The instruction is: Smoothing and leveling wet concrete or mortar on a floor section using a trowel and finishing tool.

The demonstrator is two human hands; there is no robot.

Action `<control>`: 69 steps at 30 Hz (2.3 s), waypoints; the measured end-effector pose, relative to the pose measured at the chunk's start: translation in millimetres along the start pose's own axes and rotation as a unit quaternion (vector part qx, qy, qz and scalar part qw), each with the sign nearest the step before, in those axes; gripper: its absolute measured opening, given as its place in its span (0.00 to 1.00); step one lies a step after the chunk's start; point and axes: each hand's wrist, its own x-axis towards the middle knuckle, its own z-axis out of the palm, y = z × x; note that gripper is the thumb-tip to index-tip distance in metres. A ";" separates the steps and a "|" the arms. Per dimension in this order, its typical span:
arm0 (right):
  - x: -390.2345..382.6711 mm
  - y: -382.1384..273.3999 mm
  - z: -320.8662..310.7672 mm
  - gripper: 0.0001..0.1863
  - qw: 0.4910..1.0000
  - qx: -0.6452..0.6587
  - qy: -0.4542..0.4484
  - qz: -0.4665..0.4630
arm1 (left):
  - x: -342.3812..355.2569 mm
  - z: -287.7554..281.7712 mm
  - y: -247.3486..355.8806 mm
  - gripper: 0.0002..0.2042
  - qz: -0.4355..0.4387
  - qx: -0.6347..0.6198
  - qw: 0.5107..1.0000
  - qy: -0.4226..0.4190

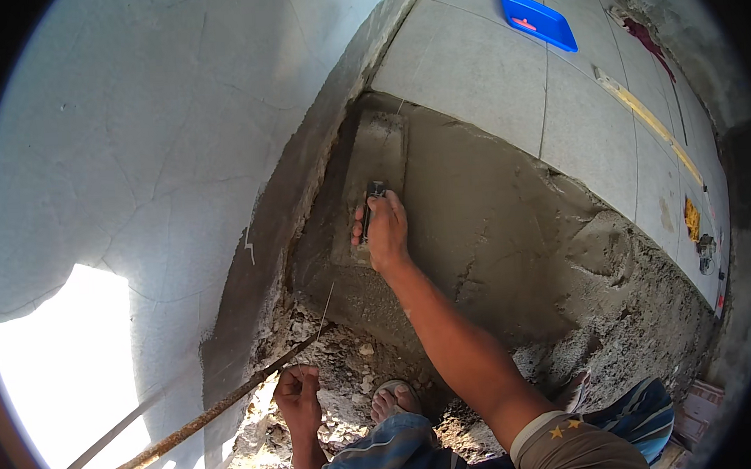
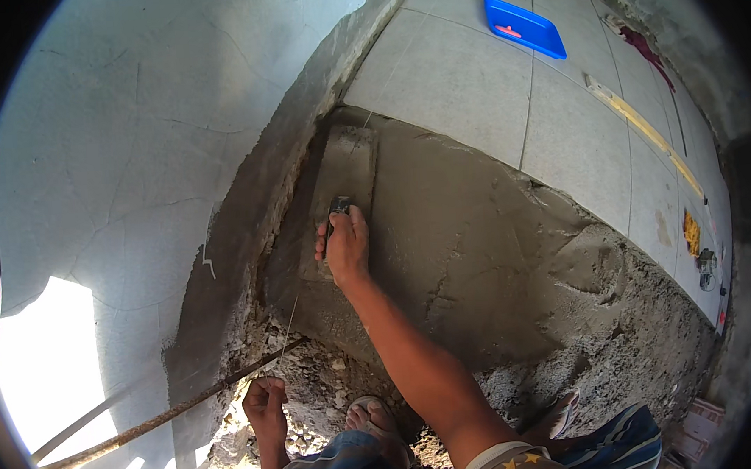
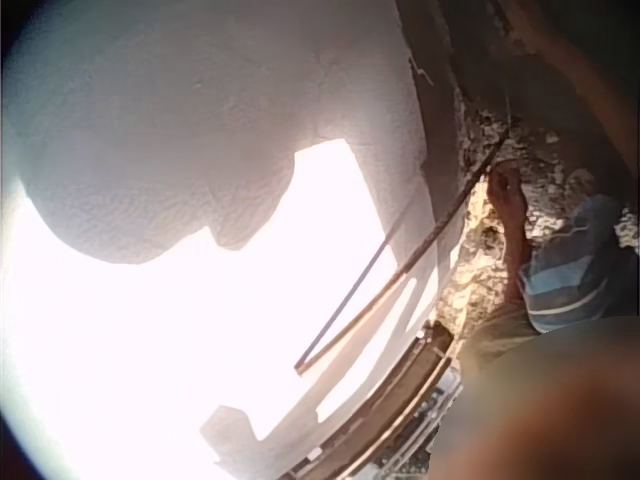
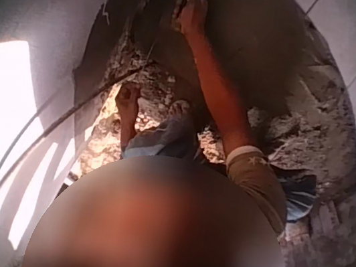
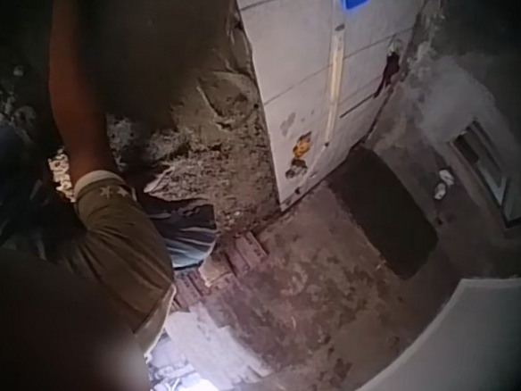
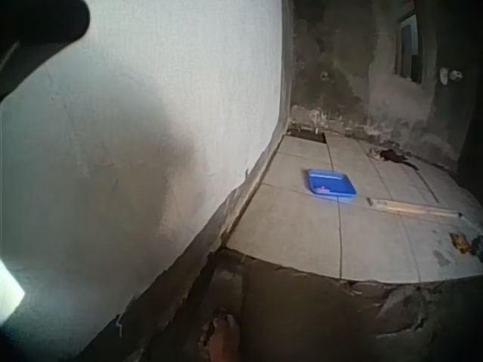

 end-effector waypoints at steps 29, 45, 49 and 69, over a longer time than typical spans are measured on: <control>3.0 39.4 31.9 0.07 0.996 -0.057 -0.043 -0.049 | 5.7 -4.8 9.6 0.06 0.018 0.020 0.999 0.023; 7.5 6.2 -6.8 0.08 0.996 0.042 -0.046 -0.059 | -0.7 -4.3 6.2 0.06 0.019 -0.003 1.000 -0.015; 26.4 3.4 11.2 0.07 0.996 -0.030 -0.064 -0.057 | 2.9 -2.3 6.8 0.06 0.026 -0.011 1.000 -0.002; -13.5 -29.0 -71.0 0.07 0.995 0.007 0.046 -0.086 | 7.3 18.2 -9.9 0.04 0.026 0.037 0.998 -0.043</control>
